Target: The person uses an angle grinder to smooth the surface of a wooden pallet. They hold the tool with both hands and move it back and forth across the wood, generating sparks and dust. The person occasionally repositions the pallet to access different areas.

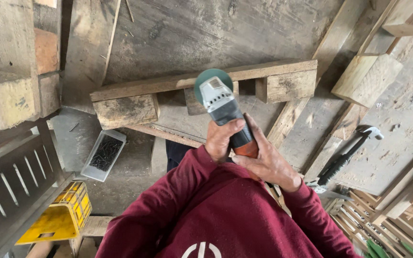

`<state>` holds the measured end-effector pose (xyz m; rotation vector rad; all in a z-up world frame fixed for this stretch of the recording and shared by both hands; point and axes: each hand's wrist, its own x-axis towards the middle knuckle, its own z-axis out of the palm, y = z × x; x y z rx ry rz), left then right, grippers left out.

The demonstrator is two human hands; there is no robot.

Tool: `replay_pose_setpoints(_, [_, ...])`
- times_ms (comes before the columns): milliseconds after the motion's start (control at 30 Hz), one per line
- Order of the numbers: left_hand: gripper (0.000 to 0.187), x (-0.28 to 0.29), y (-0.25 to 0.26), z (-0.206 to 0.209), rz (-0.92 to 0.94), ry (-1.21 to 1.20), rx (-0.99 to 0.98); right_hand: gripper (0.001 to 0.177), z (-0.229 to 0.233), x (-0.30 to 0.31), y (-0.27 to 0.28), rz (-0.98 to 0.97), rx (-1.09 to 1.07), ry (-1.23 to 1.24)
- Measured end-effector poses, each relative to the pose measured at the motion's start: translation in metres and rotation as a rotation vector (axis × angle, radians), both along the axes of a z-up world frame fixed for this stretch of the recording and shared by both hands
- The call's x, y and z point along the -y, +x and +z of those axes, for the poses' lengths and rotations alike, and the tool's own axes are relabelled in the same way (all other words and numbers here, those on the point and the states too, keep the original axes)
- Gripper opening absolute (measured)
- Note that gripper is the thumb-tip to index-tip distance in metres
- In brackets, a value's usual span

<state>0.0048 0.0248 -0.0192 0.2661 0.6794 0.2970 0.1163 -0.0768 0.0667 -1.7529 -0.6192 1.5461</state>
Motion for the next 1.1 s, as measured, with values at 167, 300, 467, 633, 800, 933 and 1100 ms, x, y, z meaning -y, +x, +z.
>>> replay_pose_setpoints(167, [0.038, 0.02, 0.023, -0.012, -0.02, 0.0, 0.044, 0.103, -0.002, 0.018, 0.014, 0.025, 0.214, 0.1])
replay_pose_setpoints(300, [0.034, 0.034, 0.042, -0.018, -0.085, -0.009, 0.034, 0.107, -0.005, 0.036, 0.026, -0.029, 0.229, -0.027])
replay_pose_setpoints(467, [0.032, 0.05, 0.072, -0.024, -0.153, -0.068, 0.065, 0.107, -0.008, 0.055, 0.044, -0.1, 0.237, 0.005])
replay_pose_setpoints(633, [0.032, 0.054, 0.091, -0.02, -0.212, -0.029, 0.055, 0.107, -0.002, 0.061, 0.053, -0.191, 0.202, -0.045])
replay_pose_setpoints(800, [0.03, 0.042, 0.076, -0.009, -0.131, -0.09, 0.072, 0.105, 0.001, 0.047, 0.052, -0.1, 0.184, 0.03])
replay_pose_setpoints(933, [0.028, 0.031, 0.047, -0.001, -0.031, -0.043, 0.023, 0.105, 0.001, 0.033, 0.041, 0.056, 0.272, 0.039])
replay_pose_setpoints(1100, [0.027, 0.019, 0.022, 0.006, 0.012, 0.013, 0.007, 0.108, 0.001, 0.018, 0.028, 0.119, 0.155, -0.119])
